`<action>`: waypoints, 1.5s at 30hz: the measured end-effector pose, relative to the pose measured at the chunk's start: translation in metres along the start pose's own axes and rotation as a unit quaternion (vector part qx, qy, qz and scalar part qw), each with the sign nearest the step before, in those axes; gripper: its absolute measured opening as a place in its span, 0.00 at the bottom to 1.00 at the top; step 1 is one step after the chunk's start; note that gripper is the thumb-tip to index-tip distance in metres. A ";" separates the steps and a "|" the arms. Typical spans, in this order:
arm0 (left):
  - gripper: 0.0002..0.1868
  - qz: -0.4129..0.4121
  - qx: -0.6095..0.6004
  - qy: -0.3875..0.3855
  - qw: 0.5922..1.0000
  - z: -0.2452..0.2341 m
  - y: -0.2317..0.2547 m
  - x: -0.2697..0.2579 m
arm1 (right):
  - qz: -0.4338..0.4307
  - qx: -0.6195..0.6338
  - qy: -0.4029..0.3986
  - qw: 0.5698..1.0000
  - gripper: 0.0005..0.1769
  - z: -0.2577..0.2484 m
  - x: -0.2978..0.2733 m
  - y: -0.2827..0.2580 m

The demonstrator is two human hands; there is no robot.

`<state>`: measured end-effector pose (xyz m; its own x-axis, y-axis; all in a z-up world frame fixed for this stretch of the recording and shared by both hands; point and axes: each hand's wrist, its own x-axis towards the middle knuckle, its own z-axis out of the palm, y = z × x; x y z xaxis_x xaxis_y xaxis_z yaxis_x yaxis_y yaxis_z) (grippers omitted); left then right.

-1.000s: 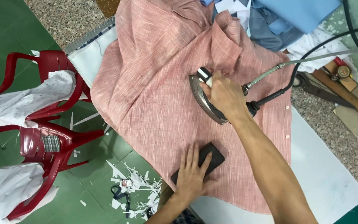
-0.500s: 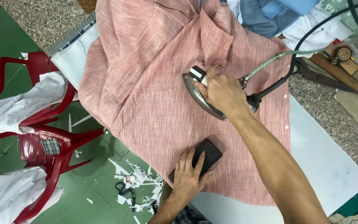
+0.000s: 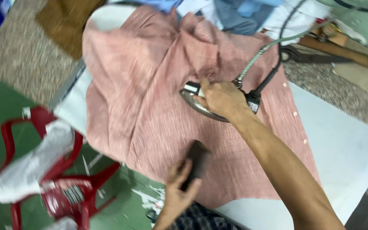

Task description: The person irons a pink shirt on a white ironing board, using a steam iron and a black pressing block. They repeatedly smooth, fold, and press the shirt, including the sleeves and collar, while adjusting the garment's position throughout the process.

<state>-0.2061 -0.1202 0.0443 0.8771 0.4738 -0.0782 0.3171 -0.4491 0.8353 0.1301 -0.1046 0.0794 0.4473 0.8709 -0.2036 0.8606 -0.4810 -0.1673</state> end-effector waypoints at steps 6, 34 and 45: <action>0.31 0.057 -0.011 0.028 0.998 -0.104 -0.053 0.128 | 0.147 0.078 -0.045 0.985 0.30 -0.002 -0.012 -0.016; 0.25 0.670 0.151 -0.194 0.701 0.100 0.012 0.239 | 0.816 0.282 0.118 0.491 0.28 0.042 -0.274 -0.109; 0.37 0.613 0.254 -0.379 0.645 0.272 0.111 0.207 | 0.826 0.344 0.116 0.431 0.31 0.037 -0.282 -0.101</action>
<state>0.1086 -0.2783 -0.0271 0.4440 -0.8935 0.0675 -0.8744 -0.4157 0.2501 -0.0923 -0.3051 0.1181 0.3922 -0.7692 -0.5045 -0.9194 -0.3106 -0.2411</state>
